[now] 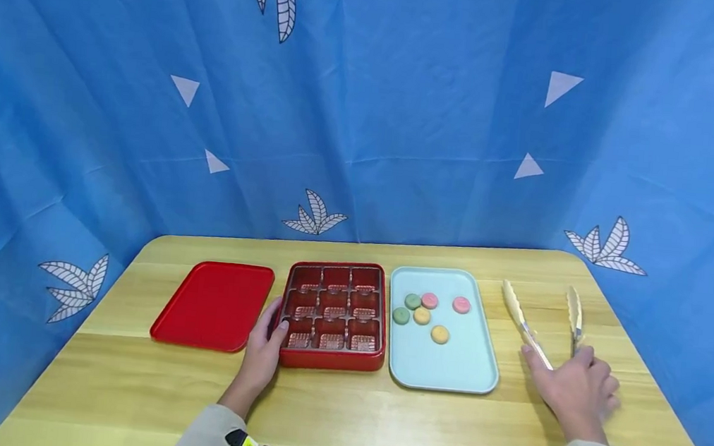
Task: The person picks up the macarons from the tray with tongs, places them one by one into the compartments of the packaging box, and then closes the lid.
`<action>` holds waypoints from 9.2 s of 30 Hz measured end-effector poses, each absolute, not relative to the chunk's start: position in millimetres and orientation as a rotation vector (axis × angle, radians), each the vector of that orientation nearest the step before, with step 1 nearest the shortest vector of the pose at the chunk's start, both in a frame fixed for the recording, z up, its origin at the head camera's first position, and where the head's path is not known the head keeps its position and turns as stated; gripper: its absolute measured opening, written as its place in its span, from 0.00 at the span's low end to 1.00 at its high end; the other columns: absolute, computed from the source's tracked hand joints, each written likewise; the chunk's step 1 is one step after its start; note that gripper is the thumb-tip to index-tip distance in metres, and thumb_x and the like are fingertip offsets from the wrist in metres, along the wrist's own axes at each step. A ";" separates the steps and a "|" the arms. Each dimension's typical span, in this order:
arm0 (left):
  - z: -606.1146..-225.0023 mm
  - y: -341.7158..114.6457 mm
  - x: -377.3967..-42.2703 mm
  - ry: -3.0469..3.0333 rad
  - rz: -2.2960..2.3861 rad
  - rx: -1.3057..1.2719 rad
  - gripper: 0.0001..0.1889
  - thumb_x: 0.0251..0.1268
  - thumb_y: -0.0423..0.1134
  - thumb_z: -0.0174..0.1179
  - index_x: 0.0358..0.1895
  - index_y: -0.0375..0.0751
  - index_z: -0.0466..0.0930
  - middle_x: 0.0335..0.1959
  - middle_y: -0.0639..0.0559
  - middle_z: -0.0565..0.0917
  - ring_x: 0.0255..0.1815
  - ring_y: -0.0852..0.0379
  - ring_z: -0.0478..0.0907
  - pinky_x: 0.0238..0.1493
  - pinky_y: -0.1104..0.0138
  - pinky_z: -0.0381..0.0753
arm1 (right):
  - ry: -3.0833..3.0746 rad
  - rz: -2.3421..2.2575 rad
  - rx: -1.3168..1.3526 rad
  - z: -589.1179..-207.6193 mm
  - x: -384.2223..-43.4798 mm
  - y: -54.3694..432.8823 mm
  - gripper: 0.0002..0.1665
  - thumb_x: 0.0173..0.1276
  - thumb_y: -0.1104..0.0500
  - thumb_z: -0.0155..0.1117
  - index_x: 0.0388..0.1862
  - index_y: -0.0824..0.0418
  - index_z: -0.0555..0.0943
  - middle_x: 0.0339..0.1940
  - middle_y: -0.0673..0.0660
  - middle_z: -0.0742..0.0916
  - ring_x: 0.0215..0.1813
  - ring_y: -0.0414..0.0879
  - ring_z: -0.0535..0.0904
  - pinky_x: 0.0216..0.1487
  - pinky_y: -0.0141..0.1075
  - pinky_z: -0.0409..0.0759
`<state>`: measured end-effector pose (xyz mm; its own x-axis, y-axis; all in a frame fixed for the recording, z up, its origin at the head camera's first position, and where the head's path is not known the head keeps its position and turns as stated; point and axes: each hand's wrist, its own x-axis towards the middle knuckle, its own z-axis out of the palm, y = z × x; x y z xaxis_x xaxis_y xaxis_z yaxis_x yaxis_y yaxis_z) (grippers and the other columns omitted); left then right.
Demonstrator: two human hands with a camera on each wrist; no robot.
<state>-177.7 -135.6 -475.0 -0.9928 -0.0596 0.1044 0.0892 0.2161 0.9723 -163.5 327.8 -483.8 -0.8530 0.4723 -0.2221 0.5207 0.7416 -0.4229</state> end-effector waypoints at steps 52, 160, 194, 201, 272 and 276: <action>-507.3 -139.4 -190.9 -2.443 -1.750 0.013 0.27 0.72 0.35 0.47 0.72 0.50 0.58 0.72 0.47 0.61 0.72 0.46 0.55 0.70 0.47 0.58 | 2.810 -0.710 0.929 -481.6 -183.3 331.3 0.72 0.42 0.15 0.51 0.48 0.85 0.59 0.40 0.80 0.63 0.42 0.71 0.59 0.40 0.59 0.60; -505.0 -141.1 -187.7 -2.424 -1.695 0.011 0.26 0.70 0.39 0.48 0.70 0.61 0.60 0.70 0.56 0.64 0.71 0.53 0.59 0.69 0.50 0.61 | 2.900 -0.500 0.096 -429.7 -171.5 300.8 0.56 0.55 0.26 0.57 0.55 0.78 0.70 0.31 0.62 0.79 0.30 0.52 0.71 0.24 0.39 0.67; -508.6 -141.9 -189.1 -2.408 -1.701 -0.018 0.26 0.71 0.38 0.48 0.70 0.58 0.61 0.70 0.55 0.65 0.72 0.53 0.58 0.70 0.51 0.60 | 2.877 -0.454 0.158 -426.1 -177.5 293.2 0.50 0.50 0.25 0.61 0.48 0.70 0.72 0.27 0.57 0.75 0.31 0.54 0.69 0.26 0.42 0.65; -509.1 -142.1 -189.3 -2.392 -1.704 -0.032 0.26 0.71 0.39 0.48 0.70 0.58 0.61 0.70 0.55 0.65 0.72 0.52 0.58 0.69 0.50 0.60 | 2.879 -0.460 0.160 -426.2 -177.5 291.8 0.46 0.50 0.26 0.61 0.44 0.66 0.73 0.24 0.55 0.72 0.30 0.52 0.69 0.25 0.40 0.61; -507.1 -142.8 -189.4 -2.412 -1.688 -0.029 0.26 0.70 0.37 0.47 0.71 0.56 0.61 0.70 0.57 0.64 0.72 0.55 0.58 0.70 0.53 0.60 | 3.065 -0.506 -0.147 -398.2 -147.7 242.8 0.33 0.49 0.32 0.68 0.43 0.56 0.79 0.24 0.51 0.76 0.27 0.46 0.69 0.20 0.37 0.61; -507.1 -143.0 -189.9 -2.410 -1.687 -0.022 0.26 0.70 0.37 0.47 0.71 0.55 0.61 0.70 0.57 0.64 0.72 0.55 0.58 0.70 0.53 0.60 | 3.066 -0.494 -0.163 -396.1 -146.0 238.5 0.36 0.48 0.32 0.68 0.45 0.57 0.79 0.27 0.53 0.79 0.27 0.46 0.69 0.20 0.36 0.62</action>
<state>-189.9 -143.0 -507.1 -0.9800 -0.1016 0.1712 0.1260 0.3490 0.9286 -146.0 238.5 -396.1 -0.9940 -0.1083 -0.0147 -0.0982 0.9441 -0.3148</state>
